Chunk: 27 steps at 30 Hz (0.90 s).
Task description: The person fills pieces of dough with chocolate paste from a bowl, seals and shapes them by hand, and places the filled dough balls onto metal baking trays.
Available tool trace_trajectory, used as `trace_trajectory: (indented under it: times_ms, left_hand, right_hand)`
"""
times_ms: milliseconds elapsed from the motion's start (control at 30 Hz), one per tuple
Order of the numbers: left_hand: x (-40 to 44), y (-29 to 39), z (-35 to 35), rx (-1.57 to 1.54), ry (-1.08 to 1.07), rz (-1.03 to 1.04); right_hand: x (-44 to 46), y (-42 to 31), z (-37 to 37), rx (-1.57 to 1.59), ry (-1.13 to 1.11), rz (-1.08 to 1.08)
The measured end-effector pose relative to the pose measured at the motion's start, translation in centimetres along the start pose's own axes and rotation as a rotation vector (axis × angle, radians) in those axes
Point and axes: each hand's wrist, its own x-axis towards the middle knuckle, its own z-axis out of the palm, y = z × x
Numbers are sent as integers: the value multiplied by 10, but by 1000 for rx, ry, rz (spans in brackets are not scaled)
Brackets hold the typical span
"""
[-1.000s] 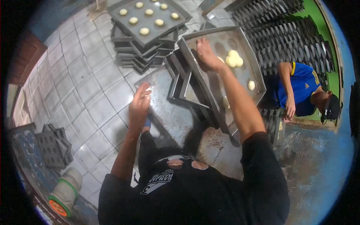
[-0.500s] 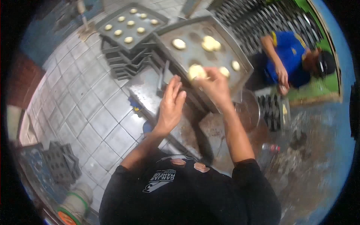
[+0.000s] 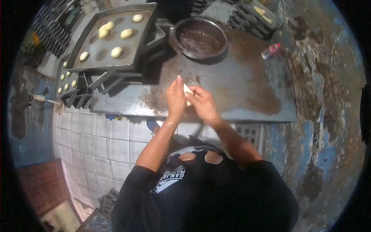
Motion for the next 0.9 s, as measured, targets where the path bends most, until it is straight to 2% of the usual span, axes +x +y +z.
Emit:
trace_trajectory:
  times_ms: [33,67,100,133,167,200,233,267,300,367,433,467,500,533,567,633,667,733,767,833,867,900]
  left_hand:
    - [-1,-22,9,24,-11,-15]
    - [-2,-40,17,-57,27,22]
    - [-7,-49,23,-140,70,64]
    - [-28,-32,29,-306,36,-184]
    - [-30,-57,21,-290,41,-181]
    - [-23,-100,5,-10,-82,-182]
    - [-22,-125,-7,268,-200,-185]
    - [-33,-129,-8,249,-233,-189]
    - [-44,-133,-10,230,-265,-193]
    - [-42,-136,-10,172,-107,-250]
    - [-34,-122,-15,-77,-98,-323]
    - [-27,-112,-16,-75,-117,-288]
    - [-18,-106,-20,-76,-130,-281]
    - [-11,-93,-19,-68,-144,-267]
    - [-1,-77,-16,-63,-161,-253]
    - [21,-61,-13,-85,-172,-223]
    - [37,-56,-14,-109,-174,-186]
    - [68,-53,-22,-77,-153,-230]
    - [81,-52,-26,-37,-131,-267]
    - [109,-45,-31,-71,-164,-268]
    - [120,-42,-33,-57,-142,-261]
    - [133,-35,-34,-41,-123,-251]
  right_hand:
    - [-11,-2,-18,53,-86,56]
    - [-16,-5,-33,11,-36,42]
    - [-18,-1,-39,29,75,-124]
    - [-17,9,-52,-87,152,-141]
    - [-15,21,-63,-204,227,-159]
    - [-17,36,-68,-187,226,-159]
    - [-20,53,-70,-527,104,-217]
    - [-22,71,-71,-862,-29,-269]
    - [-22,75,-65,-938,-168,-584]
    - [-8,75,-61,-873,-242,-479]
    - [28,66,-71,-497,-136,-38]
    - [54,87,-87,-460,-17,-5]
    - [80,122,-106,-811,88,-150]
    - [93,142,-120,-1079,178,-201]
    - [104,168,-131,-1078,186,-196]
    - [115,198,-140,-1338,211,-176]
    - [125,197,-141,-1346,212,-170]
    - [140,151,-125,-1150,-133,180]
    - [147,137,-123,-1160,-140,196]
    - [166,121,-123,-990,-167,73]
    - [174,125,-127,-987,-140,-11]
    - [183,126,-131,-995,-138,-2]
